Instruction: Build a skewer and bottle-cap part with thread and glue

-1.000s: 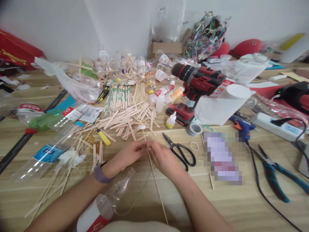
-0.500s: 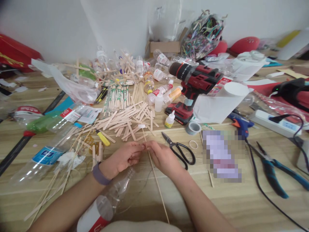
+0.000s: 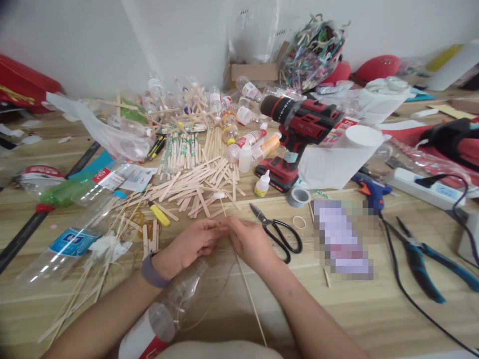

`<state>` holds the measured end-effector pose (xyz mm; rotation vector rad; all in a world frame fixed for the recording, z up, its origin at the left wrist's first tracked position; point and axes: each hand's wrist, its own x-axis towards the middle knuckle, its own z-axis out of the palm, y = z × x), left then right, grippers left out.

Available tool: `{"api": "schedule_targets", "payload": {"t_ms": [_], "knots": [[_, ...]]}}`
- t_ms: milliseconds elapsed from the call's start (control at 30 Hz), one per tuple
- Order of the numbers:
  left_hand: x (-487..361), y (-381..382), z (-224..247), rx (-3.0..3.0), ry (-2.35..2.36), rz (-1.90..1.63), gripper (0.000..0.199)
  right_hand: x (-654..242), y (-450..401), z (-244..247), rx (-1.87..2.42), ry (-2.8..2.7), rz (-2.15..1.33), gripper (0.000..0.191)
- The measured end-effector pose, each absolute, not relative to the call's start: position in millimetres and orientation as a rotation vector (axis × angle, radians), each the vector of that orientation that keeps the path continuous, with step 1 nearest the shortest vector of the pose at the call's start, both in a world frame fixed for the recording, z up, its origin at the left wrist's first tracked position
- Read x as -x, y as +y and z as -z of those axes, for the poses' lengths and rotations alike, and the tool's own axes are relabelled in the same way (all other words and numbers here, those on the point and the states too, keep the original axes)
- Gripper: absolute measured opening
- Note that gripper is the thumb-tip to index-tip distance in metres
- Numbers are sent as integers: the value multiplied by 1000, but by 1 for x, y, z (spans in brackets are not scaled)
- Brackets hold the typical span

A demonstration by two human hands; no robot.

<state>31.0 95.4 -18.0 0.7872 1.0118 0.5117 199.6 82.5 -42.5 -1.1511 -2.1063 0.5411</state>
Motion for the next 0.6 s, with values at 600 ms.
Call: {"api": "schedule_targets", "payload": {"t_ms": [600], "knots": [[-35, 96, 11, -724, 1070, -589, 30, -199, 83, 29, 974, -1907, -1077, 17]]}}
